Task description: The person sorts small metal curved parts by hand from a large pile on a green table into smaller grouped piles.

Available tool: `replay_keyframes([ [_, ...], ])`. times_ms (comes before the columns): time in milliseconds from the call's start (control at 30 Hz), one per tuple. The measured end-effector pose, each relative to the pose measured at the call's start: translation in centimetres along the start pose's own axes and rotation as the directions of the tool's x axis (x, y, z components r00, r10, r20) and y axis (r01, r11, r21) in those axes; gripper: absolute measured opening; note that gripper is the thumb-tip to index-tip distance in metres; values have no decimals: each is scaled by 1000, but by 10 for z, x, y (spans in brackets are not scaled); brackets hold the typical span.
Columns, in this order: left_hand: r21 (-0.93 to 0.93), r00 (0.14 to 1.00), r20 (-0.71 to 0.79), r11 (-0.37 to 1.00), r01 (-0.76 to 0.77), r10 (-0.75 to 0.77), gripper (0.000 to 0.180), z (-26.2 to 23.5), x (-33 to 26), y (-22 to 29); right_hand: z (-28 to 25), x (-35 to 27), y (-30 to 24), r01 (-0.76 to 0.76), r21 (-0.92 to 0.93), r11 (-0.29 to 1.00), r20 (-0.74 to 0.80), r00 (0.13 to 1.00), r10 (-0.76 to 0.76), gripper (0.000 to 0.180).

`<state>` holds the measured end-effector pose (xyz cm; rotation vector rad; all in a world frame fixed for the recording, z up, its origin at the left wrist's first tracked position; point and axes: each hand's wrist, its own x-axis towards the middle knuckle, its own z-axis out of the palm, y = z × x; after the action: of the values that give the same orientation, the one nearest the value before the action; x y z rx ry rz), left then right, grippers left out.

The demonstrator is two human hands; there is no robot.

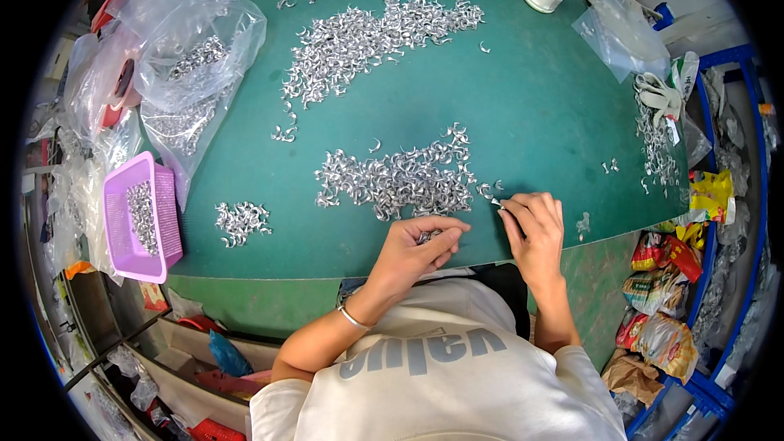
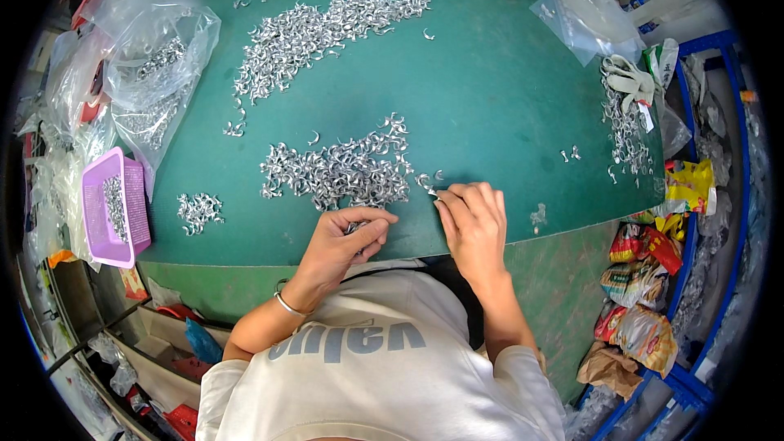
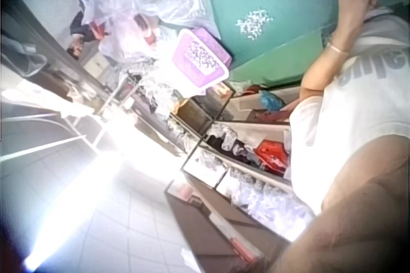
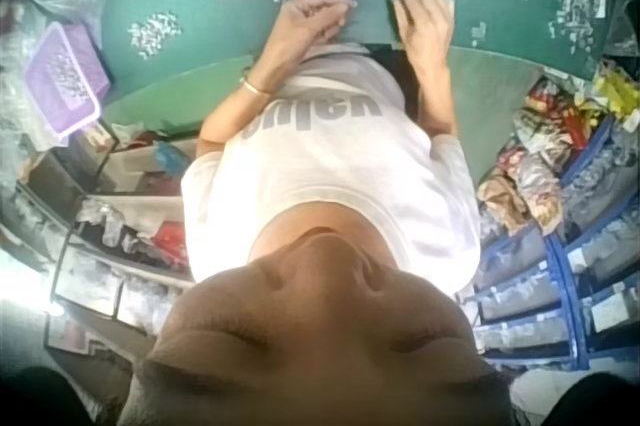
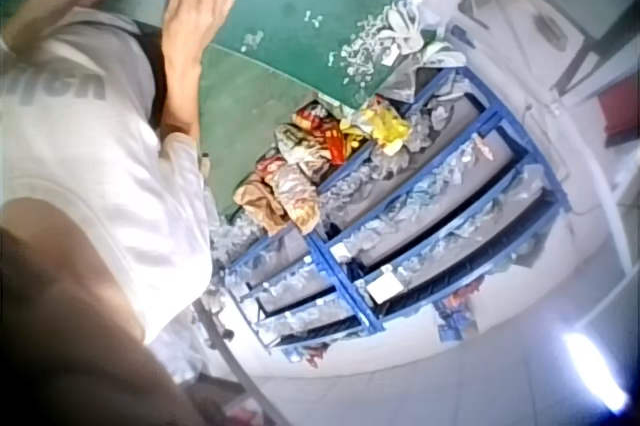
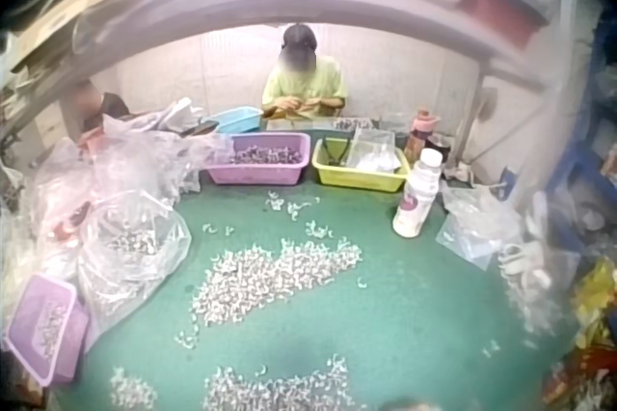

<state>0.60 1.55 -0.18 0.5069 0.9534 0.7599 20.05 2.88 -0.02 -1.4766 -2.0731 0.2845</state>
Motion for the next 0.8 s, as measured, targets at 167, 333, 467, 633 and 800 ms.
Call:
replay_keyframes([
  [167, 232, 978, -31, 954, -192, 205, 16, 2, 0, 1, -6, -5, -16, -427, 599, 677, 263, 904, 337, 14],
  [333, 327, 946, -26, 897, -296, 322, 15, 8, -5, 4, 0, -10, -29, -486, 784, 386, 377, 867, 326, 12],
  [467, 365, 921, 22, 854, -369, 389, 13, 9, -8, 7, -3, -9, -34, -500, 804, 320, 405, 856, 320, 12],
  [633, 389, 893, 56, 814, -432, 447, 12, 10, -13, 13, -10, -6, -40, -370, 775, 512, 258, 925, 277, 13],
  [800, 348, 874, 72, 809, -474, 481, 13, 10, -16, 14, -16, 0, -49, -126, 633, 764, 35, 990, 134, 17],
])
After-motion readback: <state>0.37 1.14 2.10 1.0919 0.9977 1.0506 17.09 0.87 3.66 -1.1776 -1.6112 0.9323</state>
